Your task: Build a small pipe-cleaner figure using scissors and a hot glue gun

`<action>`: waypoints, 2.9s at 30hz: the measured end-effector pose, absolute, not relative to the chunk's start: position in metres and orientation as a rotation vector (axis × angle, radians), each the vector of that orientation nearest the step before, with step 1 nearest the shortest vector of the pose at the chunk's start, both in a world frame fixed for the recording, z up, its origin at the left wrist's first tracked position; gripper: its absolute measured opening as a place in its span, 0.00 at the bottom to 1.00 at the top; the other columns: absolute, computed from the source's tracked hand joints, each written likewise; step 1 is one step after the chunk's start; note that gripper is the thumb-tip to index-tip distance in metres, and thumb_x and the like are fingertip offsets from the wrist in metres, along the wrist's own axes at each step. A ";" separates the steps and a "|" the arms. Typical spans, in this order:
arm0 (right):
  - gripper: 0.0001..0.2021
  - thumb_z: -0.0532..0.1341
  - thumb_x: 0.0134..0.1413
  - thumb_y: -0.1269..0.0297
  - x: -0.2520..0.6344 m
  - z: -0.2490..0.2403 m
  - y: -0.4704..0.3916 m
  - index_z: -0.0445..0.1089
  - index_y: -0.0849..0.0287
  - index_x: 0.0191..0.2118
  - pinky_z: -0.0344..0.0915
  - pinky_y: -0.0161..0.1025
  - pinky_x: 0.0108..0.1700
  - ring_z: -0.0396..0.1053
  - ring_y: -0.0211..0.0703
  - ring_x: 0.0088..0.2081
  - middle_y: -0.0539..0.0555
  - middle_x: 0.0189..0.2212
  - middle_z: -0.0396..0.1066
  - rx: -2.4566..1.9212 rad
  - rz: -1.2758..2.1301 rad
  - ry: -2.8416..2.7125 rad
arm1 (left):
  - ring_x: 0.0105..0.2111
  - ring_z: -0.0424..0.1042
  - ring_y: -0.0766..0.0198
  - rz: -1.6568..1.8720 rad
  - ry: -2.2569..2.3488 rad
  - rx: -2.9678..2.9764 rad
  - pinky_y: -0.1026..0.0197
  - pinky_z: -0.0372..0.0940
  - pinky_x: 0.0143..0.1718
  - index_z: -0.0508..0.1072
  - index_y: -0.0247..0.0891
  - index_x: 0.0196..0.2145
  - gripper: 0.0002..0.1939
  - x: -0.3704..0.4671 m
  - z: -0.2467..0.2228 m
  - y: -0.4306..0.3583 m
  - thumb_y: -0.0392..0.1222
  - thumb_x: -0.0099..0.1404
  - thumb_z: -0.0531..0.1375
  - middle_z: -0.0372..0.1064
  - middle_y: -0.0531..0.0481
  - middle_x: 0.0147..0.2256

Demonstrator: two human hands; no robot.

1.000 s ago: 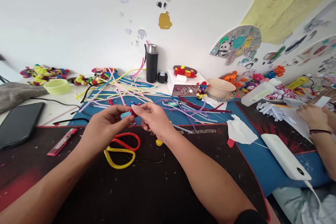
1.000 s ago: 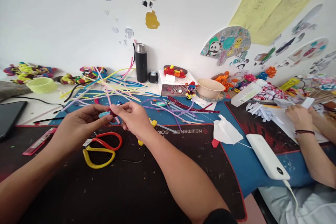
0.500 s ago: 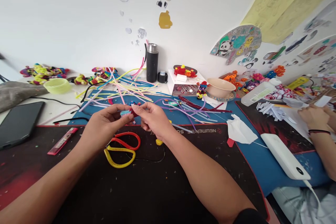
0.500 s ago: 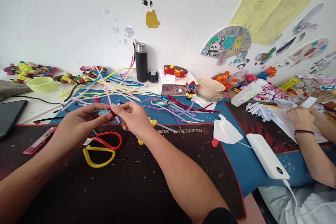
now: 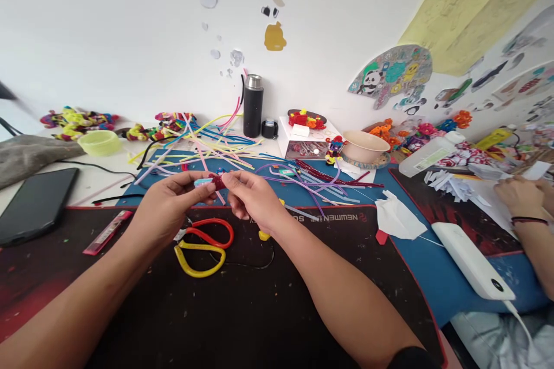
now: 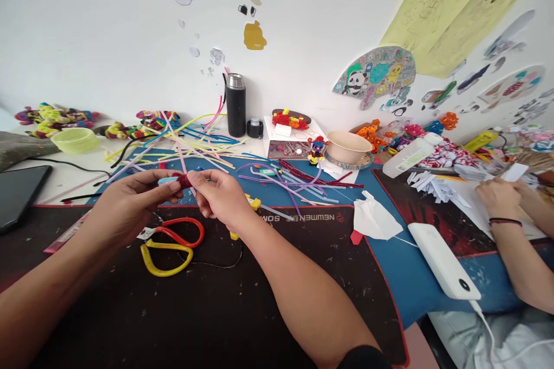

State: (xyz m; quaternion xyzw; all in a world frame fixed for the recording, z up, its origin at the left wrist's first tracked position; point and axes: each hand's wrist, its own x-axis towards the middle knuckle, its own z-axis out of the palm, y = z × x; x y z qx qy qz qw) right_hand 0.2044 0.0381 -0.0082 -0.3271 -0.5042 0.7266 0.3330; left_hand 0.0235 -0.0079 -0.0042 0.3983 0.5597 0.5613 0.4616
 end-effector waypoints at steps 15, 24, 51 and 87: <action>0.19 0.71 0.61 0.44 0.203 -0.010 0.039 0.69 0.54 0.40 0.48 0.33 0.20 0.57 0.32 0.16 0.40 0.17 0.62 -0.821 1.894 -1.308 | 0.31 0.79 0.59 1.414 1.418 1.086 0.60 0.74 0.37 0.87 0.40 0.40 0.21 0.026 -0.003 -0.012 0.53 0.52 0.79 0.84 0.48 0.33; 0.24 0.65 0.65 0.38 0.203 -0.013 0.037 0.65 0.55 0.33 0.47 0.33 0.19 0.59 0.32 0.16 0.42 0.19 0.64 -0.852 1.847 -1.384 | 0.29 0.79 0.57 1.394 1.605 1.258 0.60 0.71 0.32 0.87 0.41 0.40 0.22 0.034 0.009 -0.019 0.56 0.51 0.77 0.81 0.51 0.27; 0.21 0.63 0.69 0.45 0.204 -0.012 0.038 0.62 0.54 0.32 0.49 0.33 0.21 0.58 0.32 0.17 0.41 0.17 0.62 -0.877 1.840 -1.401 | 0.29 0.78 0.63 1.435 1.249 0.895 0.62 0.74 0.35 0.89 0.41 0.35 0.18 0.030 -0.012 -0.007 0.47 0.47 0.82 0.85 0.48 0.34; 0.23 0.65 0.65 0.38 0.283 -0.021 0.003 0.63 0.53 0.35 0.50 0.38 0.32 0.71 0.44 0.32 0.49 0.32 0.75 -1.716 0.729 -2.173 | 0.34 0.84 0.50 1.462 1.358 0.944 0.53 0.78 0.41 0.84 0.41 0.32 0.20 0.004 -0.015 0.010 0.52 0.44 0.79 0.86 0.49 0.33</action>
